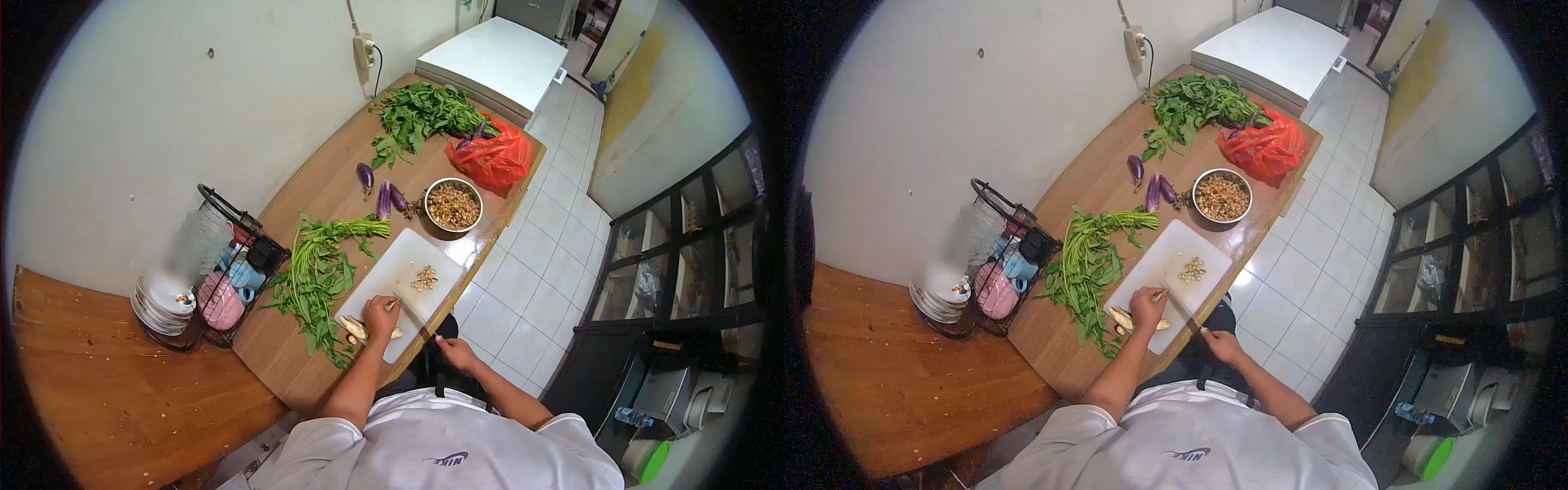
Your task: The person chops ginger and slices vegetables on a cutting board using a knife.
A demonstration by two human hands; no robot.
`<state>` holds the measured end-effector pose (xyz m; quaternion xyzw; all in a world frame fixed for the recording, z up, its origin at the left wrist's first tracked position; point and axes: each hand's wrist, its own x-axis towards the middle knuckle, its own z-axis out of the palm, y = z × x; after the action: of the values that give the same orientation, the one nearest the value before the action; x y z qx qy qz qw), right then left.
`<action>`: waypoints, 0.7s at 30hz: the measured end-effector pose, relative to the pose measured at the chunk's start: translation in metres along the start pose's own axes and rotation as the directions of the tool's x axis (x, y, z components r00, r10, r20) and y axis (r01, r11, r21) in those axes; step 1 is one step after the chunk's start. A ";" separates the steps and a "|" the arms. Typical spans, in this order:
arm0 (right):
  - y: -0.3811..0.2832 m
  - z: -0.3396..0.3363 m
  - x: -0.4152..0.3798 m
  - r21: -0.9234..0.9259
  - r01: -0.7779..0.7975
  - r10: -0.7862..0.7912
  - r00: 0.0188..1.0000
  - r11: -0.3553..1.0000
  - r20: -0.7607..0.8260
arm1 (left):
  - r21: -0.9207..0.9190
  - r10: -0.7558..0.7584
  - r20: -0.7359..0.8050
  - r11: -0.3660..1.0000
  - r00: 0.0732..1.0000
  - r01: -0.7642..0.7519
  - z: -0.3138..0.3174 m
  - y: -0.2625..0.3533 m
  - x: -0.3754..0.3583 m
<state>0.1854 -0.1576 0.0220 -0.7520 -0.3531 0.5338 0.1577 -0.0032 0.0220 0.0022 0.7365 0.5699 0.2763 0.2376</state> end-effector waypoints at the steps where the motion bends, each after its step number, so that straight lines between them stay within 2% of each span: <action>1: 0.001 0.002 0.000 0.002 -0.002 0.002 1.000 1.000 -0.002 | -0.008 -0.036 0.005 0.999 0.999 0.036 0.001 0.001 0.001; 4: 0.005 0.004 -0.001 0.007 0.049 -0.048 0.998 0.999 -0.041 | -0.024 -0.071 0.007 0.997 0.997 0.071 0.004 -0.002 0.000; 10: 0.000 -0.004 -0.008 0.036 -0.023 0.022 1.000 0.999 0.016 | -0.029 -0.055 0.009 0.998 0.998 0.056 0.001 -0.003 0.000; 13: -0.004 -0.006 -0.005 -0.038 -0.003 0.004 1.000 0.999 0.025 | -0.019 -0.046 0.001 0.999 0.999 0.046 0.001 -0.002 -0.001; 15: -0.011 -0.004 0.000 -0.186 0.049 -0.061 0.996 0.981 -0.059 | 0.002 -0.043 0.003 0.999 0.999 0.043 0.001 -0.003 0.002; 18: -0.025 -0.007 0.012 -0.196 -0.009 -0.002 0.999 0.981 -0.052 | -0.019 -0.061 0.029 0.998 0.998 0.062 0.002 -0.004 0.000; 21: -0.025 -0.008 0.007 -0.125 0.026 -0.033 0.998 0.992 -0.059 | -0.052 -0.056 0.002 0.997 0.998 0.056 0.001 -0.007 0.002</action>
<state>0.1848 -0.1340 0.0349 -0.7710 -0.3917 0.4851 0.1292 -0.0077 0.0253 -0.0029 0.7140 0.5827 0.2839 0.2646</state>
